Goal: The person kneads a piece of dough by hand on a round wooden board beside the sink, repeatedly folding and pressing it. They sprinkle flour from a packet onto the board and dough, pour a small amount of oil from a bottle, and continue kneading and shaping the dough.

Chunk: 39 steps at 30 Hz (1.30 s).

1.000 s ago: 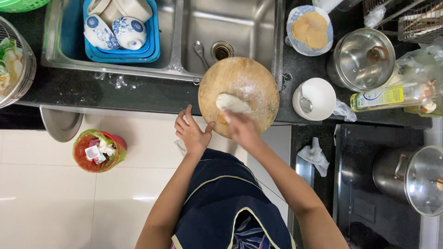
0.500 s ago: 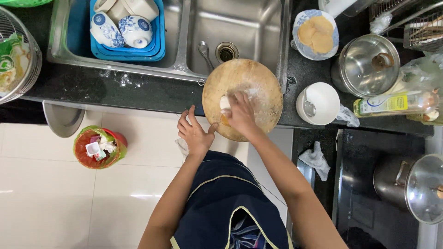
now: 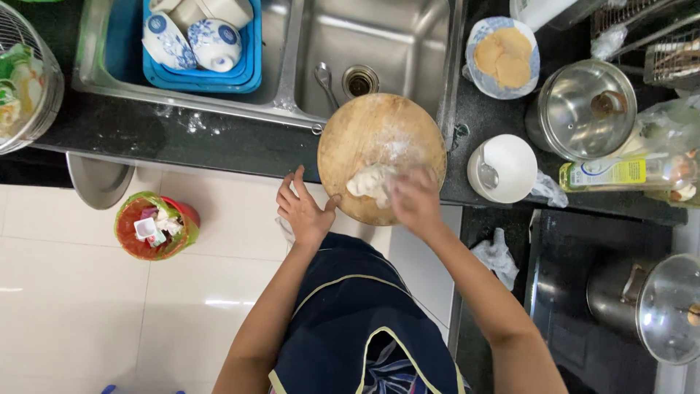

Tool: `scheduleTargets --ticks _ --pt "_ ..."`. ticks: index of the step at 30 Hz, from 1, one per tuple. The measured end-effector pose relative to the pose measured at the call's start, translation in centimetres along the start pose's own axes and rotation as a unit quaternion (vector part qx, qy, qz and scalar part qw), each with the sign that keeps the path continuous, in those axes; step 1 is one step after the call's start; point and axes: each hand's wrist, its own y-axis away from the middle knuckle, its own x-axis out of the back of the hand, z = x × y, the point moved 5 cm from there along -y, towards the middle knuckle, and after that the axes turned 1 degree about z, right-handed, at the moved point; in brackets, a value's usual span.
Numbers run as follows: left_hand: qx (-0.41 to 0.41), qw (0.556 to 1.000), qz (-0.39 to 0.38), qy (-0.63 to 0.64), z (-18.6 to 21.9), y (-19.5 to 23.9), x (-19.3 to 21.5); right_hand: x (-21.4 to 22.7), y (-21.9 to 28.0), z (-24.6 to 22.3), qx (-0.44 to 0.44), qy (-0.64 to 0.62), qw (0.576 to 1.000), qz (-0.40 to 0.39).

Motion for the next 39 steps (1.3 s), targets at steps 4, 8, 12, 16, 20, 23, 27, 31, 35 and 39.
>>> scheduleTargets --ticks 4,8,12,16,20,23,27,31,35,39 --pt "-0.007 1.000 0.006 -0.008 0.5 -0.2 0.3 -5.0 -2.1 2.0 -0.105 -0.019 0.994 0.024" --pt "0.026 1.000 -0.001 -0.015 0.7 0.1 0.5 -8.1 0.6 -0.7 -0.087 0.009 0.995 -0.041" --pt "0.035 0.999 0.013 -0.010 0.2 0.2 0.3 -5.6 4.2 0.5 0.031 0.129 0.977 -0.167" --pt "0.039 0.999 -0.009 -0.003 0.3 0.2 0.2 -1.3 4.9 3.8 0.054 0.116 0.976 -0.177" --pt "0.032 0.999 -0.002 -0.002 0.6 0.3 0.3 -3.4 5.1 6.4 -0.034 0.049 0.995 -0.078" --pt "0.030 1.000 -0.003 -0.007 0.7 0.4 0.4 -5.2 3.9 6.8 -0.168 -0.057 0.984 0.010" --pt "0.027 1.000 -0.005 -0.012 0.6 0.6 0.1 -7.2 3.4 5.3 -0.202 0.028 0.979 0.023" --pt "0.023 1.000 0.008 -0.010 0.5 0.5 0.0 -5.7 2.9 0.3 -0.091 0.046 0.995 -0.007" --pt "0.022 1.000 0.013 -0.009 0.1 0.4 -0.2 -5.3 3.4 0.2 -0.073 -0.109 0.991 0.001" --pt "0.007 1.000 0.023 -0.008 0.2 0.5 -0.1 -3.8 1.8 2.8 -0.188 -0.115 0.968 0.123"
